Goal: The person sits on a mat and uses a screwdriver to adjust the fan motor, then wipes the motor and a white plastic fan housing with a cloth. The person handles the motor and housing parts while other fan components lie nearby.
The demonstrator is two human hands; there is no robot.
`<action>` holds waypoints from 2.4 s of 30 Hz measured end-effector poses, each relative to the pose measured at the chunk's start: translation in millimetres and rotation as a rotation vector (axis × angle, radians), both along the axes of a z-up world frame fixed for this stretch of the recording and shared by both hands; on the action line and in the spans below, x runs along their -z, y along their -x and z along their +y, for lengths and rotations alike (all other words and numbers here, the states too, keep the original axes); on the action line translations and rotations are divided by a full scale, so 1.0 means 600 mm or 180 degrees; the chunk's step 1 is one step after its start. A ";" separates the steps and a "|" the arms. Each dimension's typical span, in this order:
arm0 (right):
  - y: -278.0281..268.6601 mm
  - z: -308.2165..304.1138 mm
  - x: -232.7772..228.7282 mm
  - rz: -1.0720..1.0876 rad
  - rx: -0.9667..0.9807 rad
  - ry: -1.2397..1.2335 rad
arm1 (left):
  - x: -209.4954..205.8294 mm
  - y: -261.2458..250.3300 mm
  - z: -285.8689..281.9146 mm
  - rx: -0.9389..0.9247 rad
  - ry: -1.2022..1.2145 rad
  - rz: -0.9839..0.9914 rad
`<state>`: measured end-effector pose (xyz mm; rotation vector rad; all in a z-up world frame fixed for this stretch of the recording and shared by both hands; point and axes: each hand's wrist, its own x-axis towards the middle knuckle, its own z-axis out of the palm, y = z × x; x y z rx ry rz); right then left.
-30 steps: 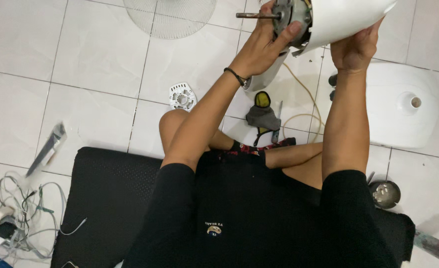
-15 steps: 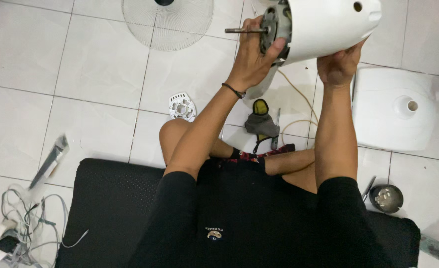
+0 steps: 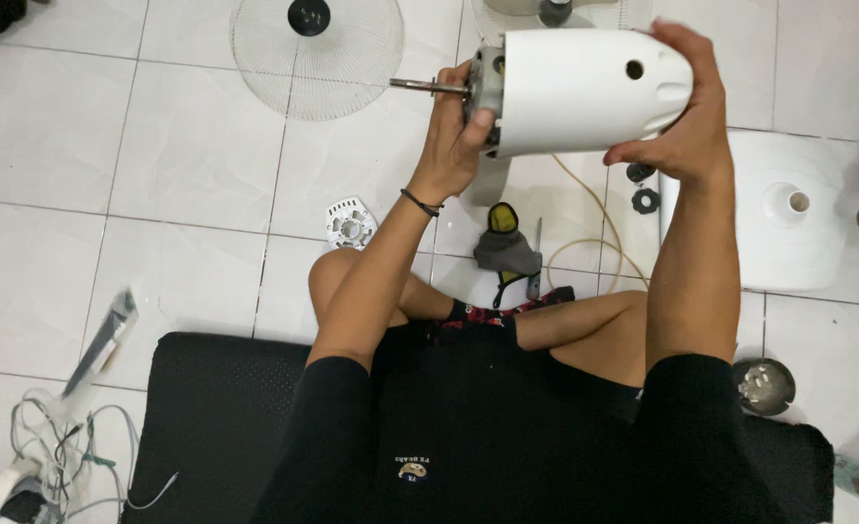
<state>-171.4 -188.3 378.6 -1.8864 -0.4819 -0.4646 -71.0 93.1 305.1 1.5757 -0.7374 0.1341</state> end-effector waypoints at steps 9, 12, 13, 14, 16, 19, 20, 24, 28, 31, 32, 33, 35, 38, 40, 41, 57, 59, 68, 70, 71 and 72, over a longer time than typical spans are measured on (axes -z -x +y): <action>0.057 0.040 0.021 -0.0574 0.0120 0.0100 | 0.013 0.031 0.041 -0.0011 0.0443 -0.0072; 0.063 0.060 0.027 -0.0461 0.0110 0.0019 | 0.020 0.042 0.054 0.0130 0.0515 0.0036; 0.060 0.067 0.027 -0.0455 0.0096 0.0033 | 0.021 0.045 0.054 0.0171 0.0506 0.0066; 0.058 0.074 0.026 -0.0453 0.0076 0.0049 | 0.022 0.047 0.054 0.0207 0.0499 0.0092; 0.059 0.089 0.022 -0.0484 0.0038 0.0084 | 0.023 0.052 0.055 0.0270 0.0530 0.0131; 0.066 0.099 0.009 -0.0540 0.0055 0.0243 | 0.022 0.056 0.055 0.0302 0.0614 0.0119; 0.070 0.100 0.005 -0.0553 0.0072 0.0313 | 0.022 0.057 0.055 0.0280 0.0623 0.0094; 0.082 0.080 -0.003 -0.0524 0.0088 0.0461 | 0.029 0.062 0.058 0.0144 0.0545 0.0099; 0.063 0.061 0.018 -0.0509 -0.0114 0.0254 | 0.027 0.056 0.058 0.0140 0.0456 0.0070; 0.034 0.036 0.045 -0.0324 0.0128 0.0048 | 0.030 0.041 0.047 0.0119 0.0257 0.0007; 0.025 0.020 0.051 -0.0223 0.0300 0.0017 | 0.034 0.029 0.041 0.0076 0.0100 -0.0041; 0.009 -0.003 0.053 -0.0260 0.0403 0.0163 | 0.038 0.009 0.031 0.0013 -0.0050 -0.0223; -0.014 -0.043 0.068 -0.0100 0.0460 0.0158 | 0.053 -0.031 0.012 -0.0155 -0.0174 -0.0578; -0.043 -0.114 0.090 0.0619 0.0486 -0.0085 | 0.079 -0.079 -0.016 -0.0080 0.0232 -0.0707; -0.058 -0.165 0.104 0.0983 0.0654 -0.0087 | 0.092 -0.106 -0.042 -0.0029 -0.0672 -0.0216; -0.057 -0.191 0.112 0.1136 0.0667 -0.0150 | 0.097 -0.113 -0.055 0.0015 -0.1119 0.0030; -0.040 -0.266 0.139 0.1235 0.0016 -0.1067 | 0.013 -0.030 -0.073 0.0479 0.0007 -0.0012; -0.032 -0.234 0.105 0.1148 0.0108 -0.0689 | 0.015 -0.028 -0.071 0.0633 -0.0064 0.0266; -0.018 -0.097 0.015 0.0593 0.0027 -0.0250 | 0.060 -0.062 -0.126 -0.0668 0.1101 0.1887; -0.023 -0.094 0.015 0.0853 0.0143 -0.0305 | 0.064 -0.064 -0.136 -0.0715 0.1289 0.1738; -0.024 -0.096 0.017 0.0975 0.0235 -0.0312 | 0.063 -0.063 -0.139 -0.0740 0.1380 0.1664; -0.026 -0.098 0.017 0.1092 0.0327 -0.0317 | 0.062 -0.061 -0.140 -0.0779 0.1420 0.1530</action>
